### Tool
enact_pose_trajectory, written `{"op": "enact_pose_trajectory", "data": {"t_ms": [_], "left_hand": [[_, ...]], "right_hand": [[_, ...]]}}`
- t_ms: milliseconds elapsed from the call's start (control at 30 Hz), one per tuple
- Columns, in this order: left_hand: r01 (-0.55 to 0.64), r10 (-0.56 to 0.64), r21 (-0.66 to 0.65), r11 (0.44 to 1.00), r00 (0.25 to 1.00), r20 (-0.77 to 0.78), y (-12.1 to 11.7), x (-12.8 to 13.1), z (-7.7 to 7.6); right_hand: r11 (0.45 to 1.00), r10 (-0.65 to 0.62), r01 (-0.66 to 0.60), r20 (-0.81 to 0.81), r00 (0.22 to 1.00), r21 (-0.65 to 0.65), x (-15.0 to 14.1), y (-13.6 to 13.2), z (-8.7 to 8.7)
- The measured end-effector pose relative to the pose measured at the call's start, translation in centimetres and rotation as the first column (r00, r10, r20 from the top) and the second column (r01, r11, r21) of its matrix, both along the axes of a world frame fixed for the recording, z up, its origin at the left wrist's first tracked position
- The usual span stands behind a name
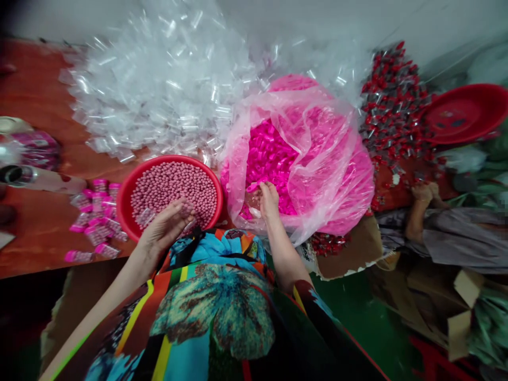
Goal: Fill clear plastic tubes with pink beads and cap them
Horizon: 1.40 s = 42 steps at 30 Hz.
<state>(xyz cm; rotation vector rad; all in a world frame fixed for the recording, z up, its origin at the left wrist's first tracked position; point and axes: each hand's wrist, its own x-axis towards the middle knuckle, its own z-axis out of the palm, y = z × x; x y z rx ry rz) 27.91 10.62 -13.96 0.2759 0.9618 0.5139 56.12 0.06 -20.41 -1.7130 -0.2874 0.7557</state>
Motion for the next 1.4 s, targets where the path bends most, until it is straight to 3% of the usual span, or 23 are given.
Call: {"op": "enact_pose_trajectory", "data": {"t_ms": [100, 200, 300, 400, 500, 600, 700, 933, 1300, 1400], "left_hand": [[0.080, -0.083, 0.041, 0.996, 0.993, 0.078, -0.3, 0.6, -0.4], [0.113, -0.124, 0.083, 0.990, 0.983, 0.136, -0.6, 0.8, -0.3], [0.010, -0.023, 0.079, 0.997, 0.986, 0.167, -0.6, 0.2, -0.1], [-0.100, 0.093, 0.033, 0.994, 0.980, 0.174, -0.6, -0.8, -0.3], [-0.120, 0.114, 0.021, 0.993, 0.977, 0.178, -0.7, -1.8, -0.7], [-0.131, 0.123, 0.029, 0.991, 0.972, 0.202, -0.8, -2.2, -0.9], [-0.129, 0.122, 0.017, 0.991, 0.965, 0.234, -0.7, -2.2, -1.0], [-0.109, 0.100, 0.020, 0.994, 0.961, 0.260, -0.5, -1.7, -1.4], [-0.141, 0.128, 0.051, 0.989, 0.973, 0.194, -0.9, -1.2, -2.3], [-0.169, 0.157, 0.058, 0.984, 0.972, 0.173, -1.2, -1.0, -2.4]], "right_hand": [[0.979, 0.150, -0.140, -0.063, 0.987, 0.147, -2.4, 1.9, 2.6], [0.922, 0.351, -0.330, -0.077, 0.933, 0.200, -6.3, 4.0, 4.1], [0.837, 0.527, -0.494, -0.103, 0.844, 0.235, -9.9, 5.3, 4.7], [0.782, 0.613, -0.591, -0.073, 0.787, 0.199, -12.1, 5.5, 4.9], [0.735, 0.650, -0.671, 0.178, 0.738, 0.096, -12.9, 5.6, 5.3], [0.682, 0.669, -0.731, 0.392, 0.631, 0.012, -13.1, 6.0, 6.1], [0.665, 0.695, -0.746, 0.398, 0.598, -0.041, -13.2, 6.4, 6.5], [0.676, 0.699, -0.736, 0.298, 0.650, 0.021, -13.3, 6.9, 5.6], [0.647, 0.705, -0.760, 0.428, 0.565, -0.062, -13.7, 6.6, 5.3], [0.619, 0.712, -0.777, 0.496, 0.496, -0.112, -14.0, 6.2, 5.5]]}}
